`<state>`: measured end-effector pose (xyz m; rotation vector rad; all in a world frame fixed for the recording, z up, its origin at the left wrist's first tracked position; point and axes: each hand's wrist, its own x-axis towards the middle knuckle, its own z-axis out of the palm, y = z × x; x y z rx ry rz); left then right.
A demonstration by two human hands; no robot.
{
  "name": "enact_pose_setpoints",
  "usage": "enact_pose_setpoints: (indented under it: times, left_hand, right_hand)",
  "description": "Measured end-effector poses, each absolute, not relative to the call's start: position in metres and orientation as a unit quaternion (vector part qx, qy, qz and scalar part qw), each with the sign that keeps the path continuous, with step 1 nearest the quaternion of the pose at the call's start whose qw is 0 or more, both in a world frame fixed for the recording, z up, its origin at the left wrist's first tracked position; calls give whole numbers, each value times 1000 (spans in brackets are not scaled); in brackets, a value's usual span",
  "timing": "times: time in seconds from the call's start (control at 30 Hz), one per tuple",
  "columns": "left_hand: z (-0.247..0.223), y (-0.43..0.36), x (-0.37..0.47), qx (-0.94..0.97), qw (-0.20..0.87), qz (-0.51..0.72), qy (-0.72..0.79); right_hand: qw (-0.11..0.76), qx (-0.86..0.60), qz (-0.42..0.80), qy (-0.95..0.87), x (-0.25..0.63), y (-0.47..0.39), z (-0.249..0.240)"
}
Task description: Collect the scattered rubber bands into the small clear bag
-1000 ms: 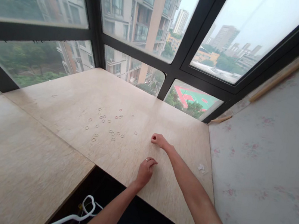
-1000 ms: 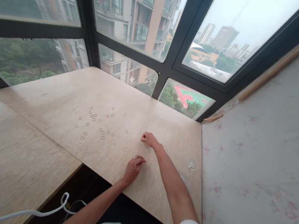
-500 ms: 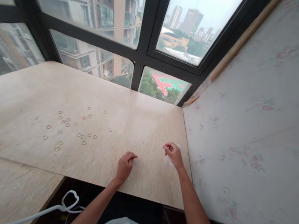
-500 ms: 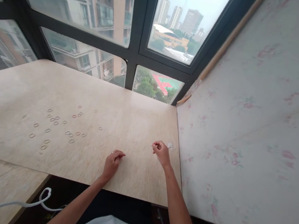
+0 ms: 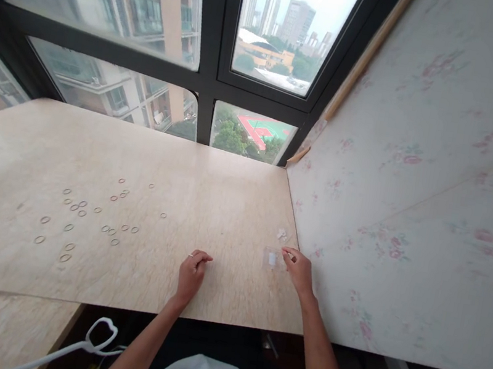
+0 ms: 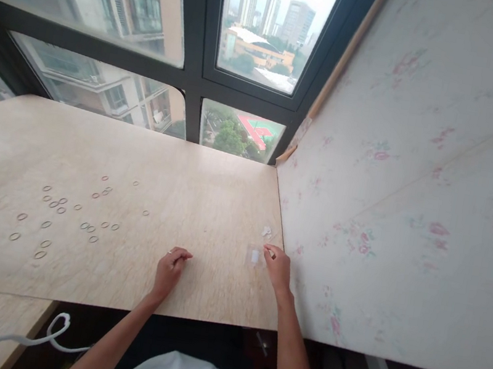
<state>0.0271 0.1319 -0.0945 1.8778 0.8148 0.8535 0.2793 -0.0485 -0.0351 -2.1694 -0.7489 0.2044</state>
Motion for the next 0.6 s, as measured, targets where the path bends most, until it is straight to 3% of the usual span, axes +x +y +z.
enact_pose_setpoints:
  times: [0.2, 0.37, 0.6]
  left_hand:
    - [-91, 129, 22, 765, 454, 308, 338]
    - [-86, 140, 15, 760, 488, 237, 357]
    - [-70, 217, -16, 740, 414, 231, 477]
  right_hand:
    - [468, -820, 122, -307, 237, -46, -34]
    - [459, -789, 215, -347, 189, -38, -56]
    - [479, -774, 236, -341, 168, -37, -83]
